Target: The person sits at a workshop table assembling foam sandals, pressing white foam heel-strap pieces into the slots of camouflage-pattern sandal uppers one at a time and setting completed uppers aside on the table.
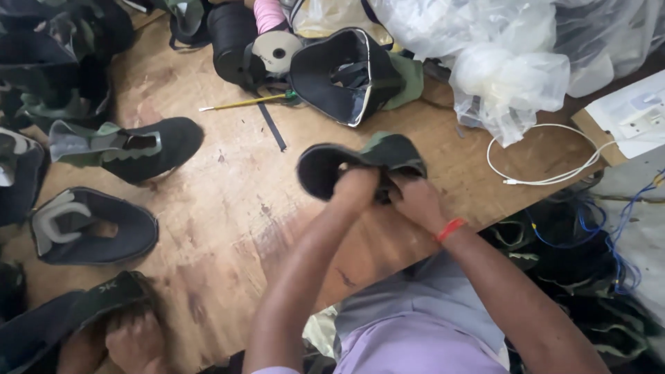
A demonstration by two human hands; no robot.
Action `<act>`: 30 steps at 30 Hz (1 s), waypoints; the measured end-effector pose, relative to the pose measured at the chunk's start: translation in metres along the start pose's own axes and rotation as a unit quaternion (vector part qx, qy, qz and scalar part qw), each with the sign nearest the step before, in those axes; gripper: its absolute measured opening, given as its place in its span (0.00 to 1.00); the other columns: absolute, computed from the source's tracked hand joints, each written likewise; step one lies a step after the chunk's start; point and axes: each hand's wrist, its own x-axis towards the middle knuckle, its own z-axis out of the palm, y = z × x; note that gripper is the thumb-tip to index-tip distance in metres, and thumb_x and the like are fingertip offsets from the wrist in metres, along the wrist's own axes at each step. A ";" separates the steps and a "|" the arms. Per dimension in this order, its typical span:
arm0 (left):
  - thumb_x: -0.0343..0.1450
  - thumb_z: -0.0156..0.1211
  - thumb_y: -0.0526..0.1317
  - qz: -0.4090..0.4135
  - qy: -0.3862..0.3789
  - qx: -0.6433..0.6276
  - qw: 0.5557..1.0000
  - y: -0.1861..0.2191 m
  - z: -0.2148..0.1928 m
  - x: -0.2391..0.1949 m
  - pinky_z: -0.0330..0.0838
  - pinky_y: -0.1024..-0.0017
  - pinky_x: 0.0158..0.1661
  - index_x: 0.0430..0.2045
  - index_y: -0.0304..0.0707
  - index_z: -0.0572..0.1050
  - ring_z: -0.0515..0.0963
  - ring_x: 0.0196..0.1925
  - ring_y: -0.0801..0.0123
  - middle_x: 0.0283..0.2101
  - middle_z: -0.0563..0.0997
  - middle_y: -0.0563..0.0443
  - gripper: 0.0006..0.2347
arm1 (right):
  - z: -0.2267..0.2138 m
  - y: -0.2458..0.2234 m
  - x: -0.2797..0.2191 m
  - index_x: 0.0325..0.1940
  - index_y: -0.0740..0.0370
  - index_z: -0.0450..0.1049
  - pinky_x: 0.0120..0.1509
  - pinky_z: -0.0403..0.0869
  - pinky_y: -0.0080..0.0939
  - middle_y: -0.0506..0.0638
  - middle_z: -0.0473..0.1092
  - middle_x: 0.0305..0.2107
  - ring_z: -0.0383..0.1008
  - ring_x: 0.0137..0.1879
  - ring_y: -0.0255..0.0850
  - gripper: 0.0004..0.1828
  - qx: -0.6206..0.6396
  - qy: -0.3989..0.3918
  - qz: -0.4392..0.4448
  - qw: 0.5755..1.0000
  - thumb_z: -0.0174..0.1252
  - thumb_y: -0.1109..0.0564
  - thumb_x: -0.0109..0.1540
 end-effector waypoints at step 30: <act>0.68 0.51 0.37 0.018 0.007 0.173 0.985 0.011 0.010 0.003 0.55 0.40 0.67 0.62 0.39 0.67 0.62 0.72 0.43 0.68 0.67 0.37 0.24 | -0.013 0.037 0.010 0.53 0.60 0.78 0.54 0.73 0.58 0.66 0.75 0.45 0.75 0.52 0.64 0.18 0.148 -0.001 -0.005 0.989 0.55 0.56 0.61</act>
